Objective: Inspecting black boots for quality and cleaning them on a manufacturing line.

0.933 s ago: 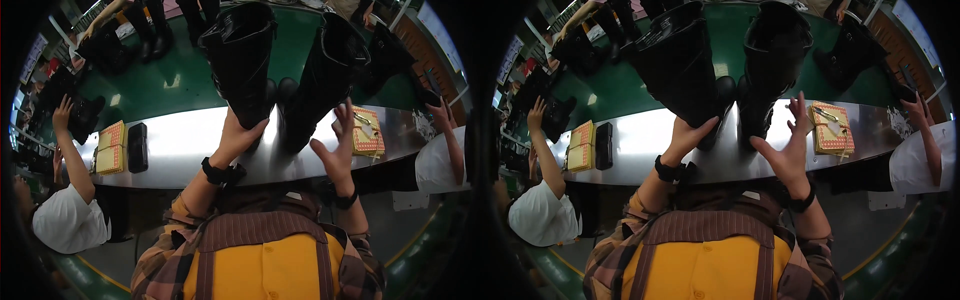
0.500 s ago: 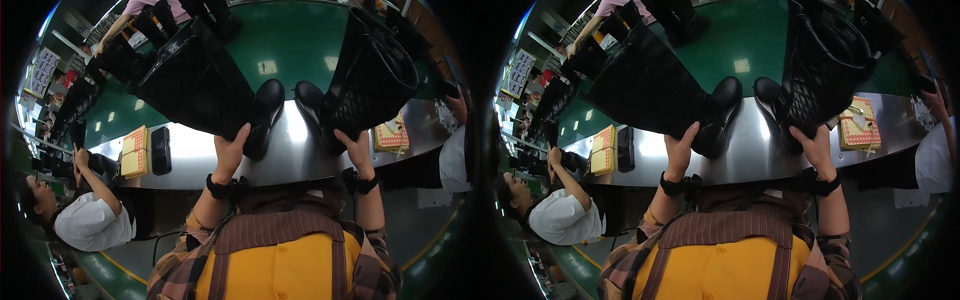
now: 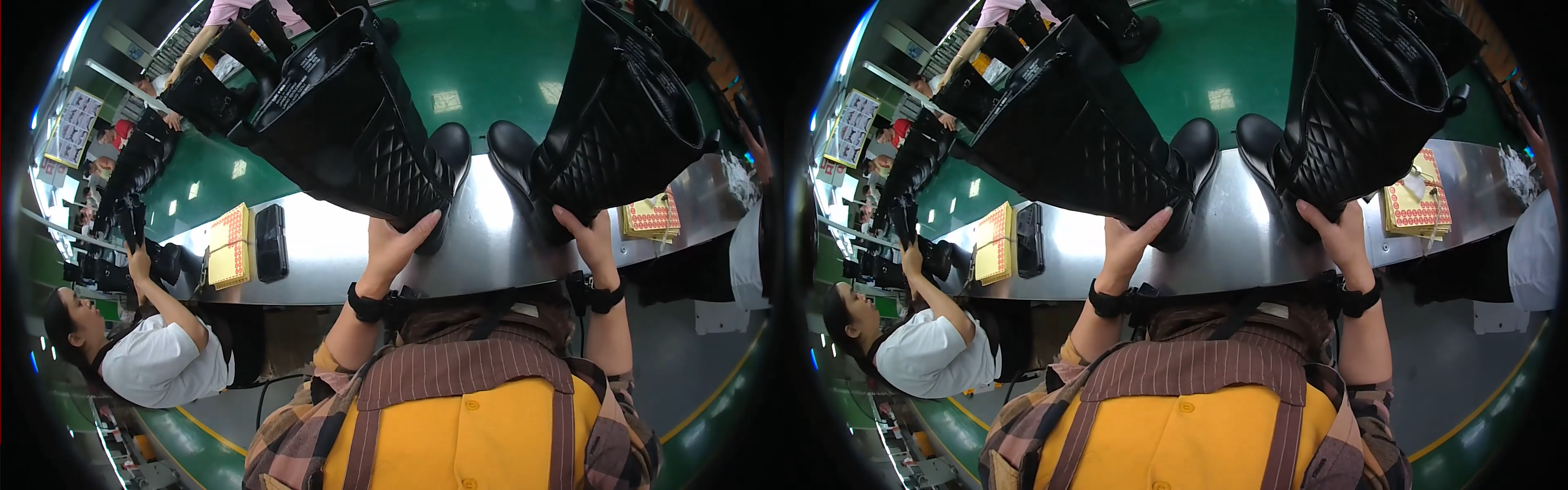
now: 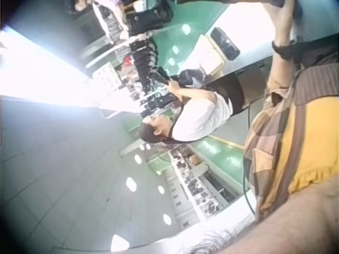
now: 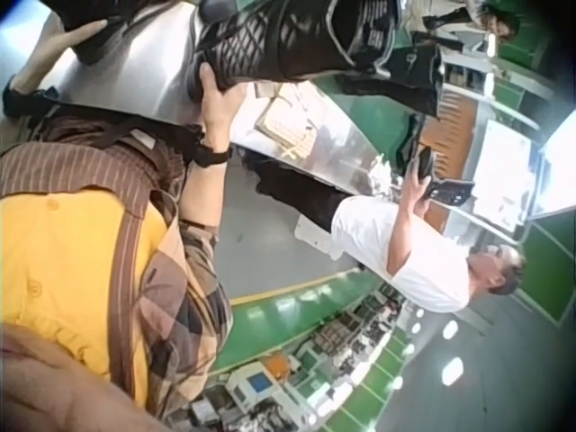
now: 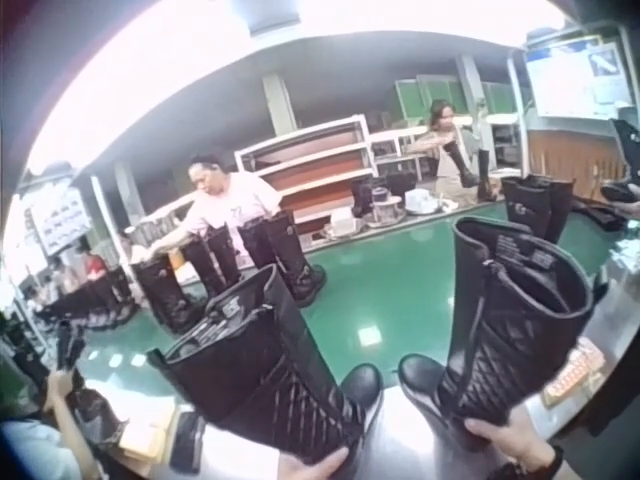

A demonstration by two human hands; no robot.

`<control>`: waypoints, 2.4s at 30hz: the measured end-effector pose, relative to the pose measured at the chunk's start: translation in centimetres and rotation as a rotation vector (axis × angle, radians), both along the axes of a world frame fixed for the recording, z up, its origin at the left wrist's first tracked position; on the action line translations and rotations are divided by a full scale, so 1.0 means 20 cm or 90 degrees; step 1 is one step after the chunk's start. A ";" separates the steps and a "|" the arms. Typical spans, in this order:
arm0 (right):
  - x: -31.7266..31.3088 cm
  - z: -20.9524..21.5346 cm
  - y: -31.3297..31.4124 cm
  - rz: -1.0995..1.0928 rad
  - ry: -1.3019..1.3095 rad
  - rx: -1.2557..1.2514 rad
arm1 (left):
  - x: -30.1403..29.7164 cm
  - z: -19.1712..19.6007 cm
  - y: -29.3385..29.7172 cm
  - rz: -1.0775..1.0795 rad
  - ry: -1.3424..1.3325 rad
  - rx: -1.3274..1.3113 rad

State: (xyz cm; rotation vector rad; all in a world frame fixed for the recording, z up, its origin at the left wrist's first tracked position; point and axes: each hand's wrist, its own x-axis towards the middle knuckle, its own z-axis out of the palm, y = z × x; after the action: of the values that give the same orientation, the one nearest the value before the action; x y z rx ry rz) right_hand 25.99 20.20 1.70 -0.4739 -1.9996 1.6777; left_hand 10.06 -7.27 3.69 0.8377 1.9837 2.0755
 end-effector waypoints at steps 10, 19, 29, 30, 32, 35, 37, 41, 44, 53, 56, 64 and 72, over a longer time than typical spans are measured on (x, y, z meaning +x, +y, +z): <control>0.13 -0.12 -0.07 -0.319 0.154 0.326 | 0.03 0.00 -0.13 0.059 0.002 0.078; -0.17 0.59 -0.45 0.086 0.296 0.411 | 0.02 0.97 -0.15 0.422 0.807 -0.163; -0.74 0.96 -0.52 0.102 0.273 0.405 | -0.03 1.08 -0.01 0.306 0.771 -0.359; -0.75 0.96 -0.51 0.158 0.252 0.385 | -0.03 1.07 -0.01 0.303 0.766 -0.361; -0.73 0.99 -0.48 0.216 0.222 0.314 | -0.03 1.07 0.01 0.318 0.740 -0.375; -0.77 0.97 -0.45 0.294 0.221 0.193 | -0.05 1.07 0.02 0.337 0.748 -0.375; -0.79 0.94 -0.43 0.348 0.247 0.108 | -0.09 1.05 0.02 0.343 0.739 -0.330; -0.78 0.67 -0.41 0.381 0.053 0.153 | -0.16 1.00 0.01 0.366 0.697 -0.318; -0.71 0.23 -0.33 0.449 -0.089 0.210 | -0.17 1.02 -0.02 0.395 0.694 -0.333; -0.57 0.22 -0.32 0.173 0.088 0.144 | -0.05 1.11 -0.13 0.192 0.755 -0.335; -0.53 0.46 -0.41 0.237 0.129 -0.063 | 0.12 1.16 -0.23 -0.031 0.740 -0.453; -0.73 0.40 -0.42 0.241 0.064 0.065 | 0.14 1.16 -0.53 -0.303 0.637 -0.440; -0.75 0.43 -0.41 0.311 0.000 -0.036 | 0.12 1.12 -0.63 -0.303 0.615 -0.414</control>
State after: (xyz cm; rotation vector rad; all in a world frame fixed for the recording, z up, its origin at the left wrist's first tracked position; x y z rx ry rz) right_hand 11.05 12.07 10.36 0.0063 -2.1934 2.0150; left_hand 12.44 -19.79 26.15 2.0815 2.2518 0.6763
